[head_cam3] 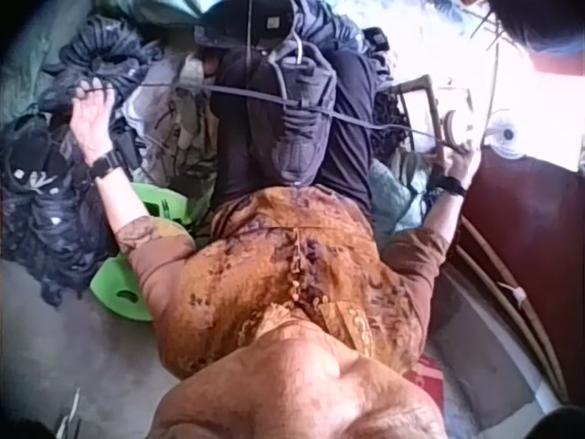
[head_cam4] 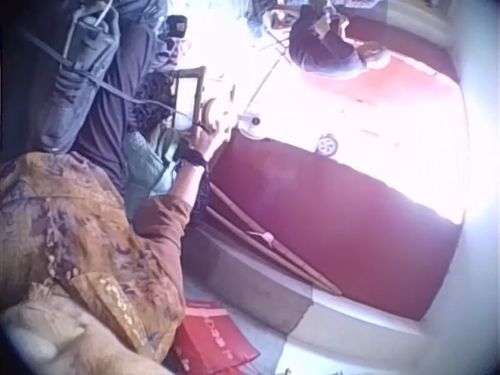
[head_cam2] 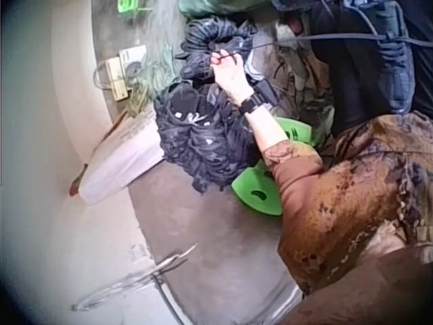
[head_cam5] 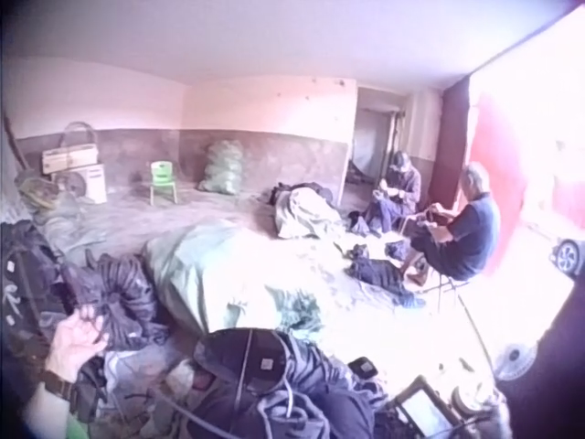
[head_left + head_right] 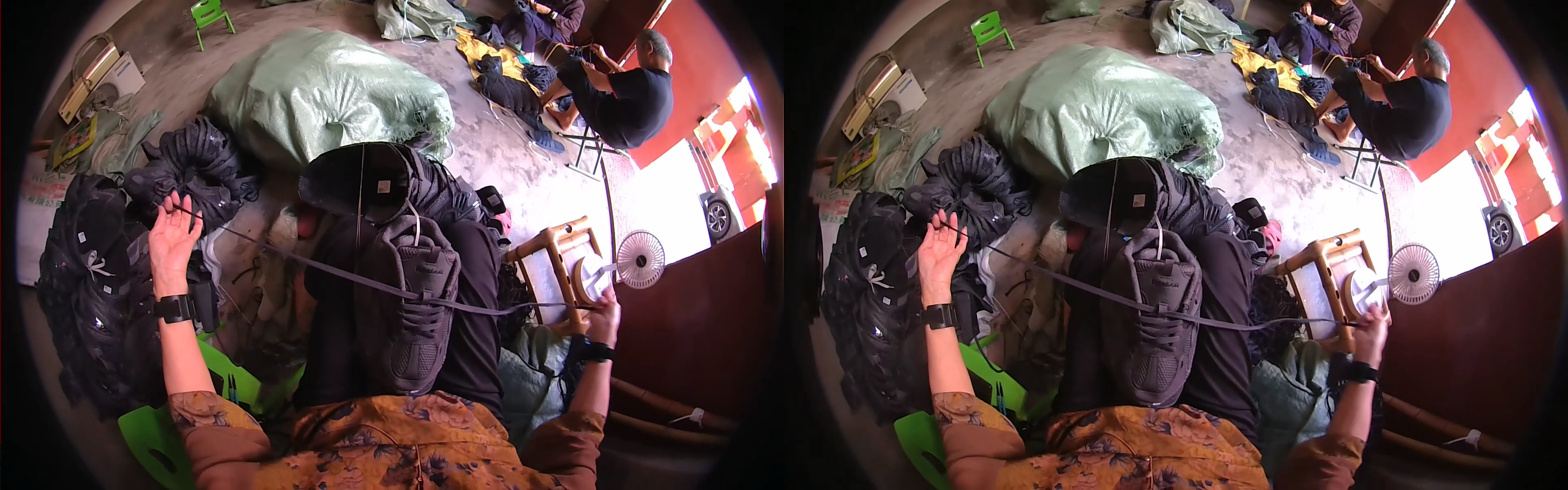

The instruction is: Lacing and assembling black shoes in a manufacturing setting.

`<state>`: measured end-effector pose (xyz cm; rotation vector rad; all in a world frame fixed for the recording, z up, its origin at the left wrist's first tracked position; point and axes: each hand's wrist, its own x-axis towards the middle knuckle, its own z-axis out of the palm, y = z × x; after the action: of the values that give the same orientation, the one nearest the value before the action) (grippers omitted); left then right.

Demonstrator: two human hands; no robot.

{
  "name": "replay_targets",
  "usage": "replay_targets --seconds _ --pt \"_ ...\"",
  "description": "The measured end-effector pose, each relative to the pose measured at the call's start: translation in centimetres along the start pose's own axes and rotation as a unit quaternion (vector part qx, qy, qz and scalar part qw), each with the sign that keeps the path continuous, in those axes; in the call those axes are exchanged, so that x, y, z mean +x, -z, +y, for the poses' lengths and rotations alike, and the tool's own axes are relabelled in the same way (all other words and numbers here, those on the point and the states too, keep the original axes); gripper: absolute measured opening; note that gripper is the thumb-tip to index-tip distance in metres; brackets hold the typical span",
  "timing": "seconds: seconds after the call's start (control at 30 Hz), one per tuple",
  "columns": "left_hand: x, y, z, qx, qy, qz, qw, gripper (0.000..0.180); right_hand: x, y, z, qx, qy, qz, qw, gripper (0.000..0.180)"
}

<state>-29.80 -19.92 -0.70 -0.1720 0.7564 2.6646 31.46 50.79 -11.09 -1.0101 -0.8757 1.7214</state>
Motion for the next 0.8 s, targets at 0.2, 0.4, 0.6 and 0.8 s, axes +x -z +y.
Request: replay_targets --seconds 0.2,0.4,0.6,0.8 --pt "0.3 4.8 3.4 -0.023 0.041 -0.162 0.986 0.017 -18.5 -24.7 6.0 -0.333 0.042 -0.215 0.917 0.019" --pt "0.5 12.6 10.8 -0.009 0.035 -0.183 0.982 0.018 -24.5 -28.9 5.6 -0.444 0.097 -0.435 0.778 0.015" --pt "-0.4 15.6 6.3 -0.082 -0.135 0.200 0.967 0.017 -26.2 -29.3 4.9 -0.452 0.082 -0.439 0.772 0.015" --pt "-5.2 20.5 9.9 0.155 -0.132 0.019 0.979 0.018 -25.9 -30.5 3.9 -0.472 0.019 -0.486 0.735 0.019"
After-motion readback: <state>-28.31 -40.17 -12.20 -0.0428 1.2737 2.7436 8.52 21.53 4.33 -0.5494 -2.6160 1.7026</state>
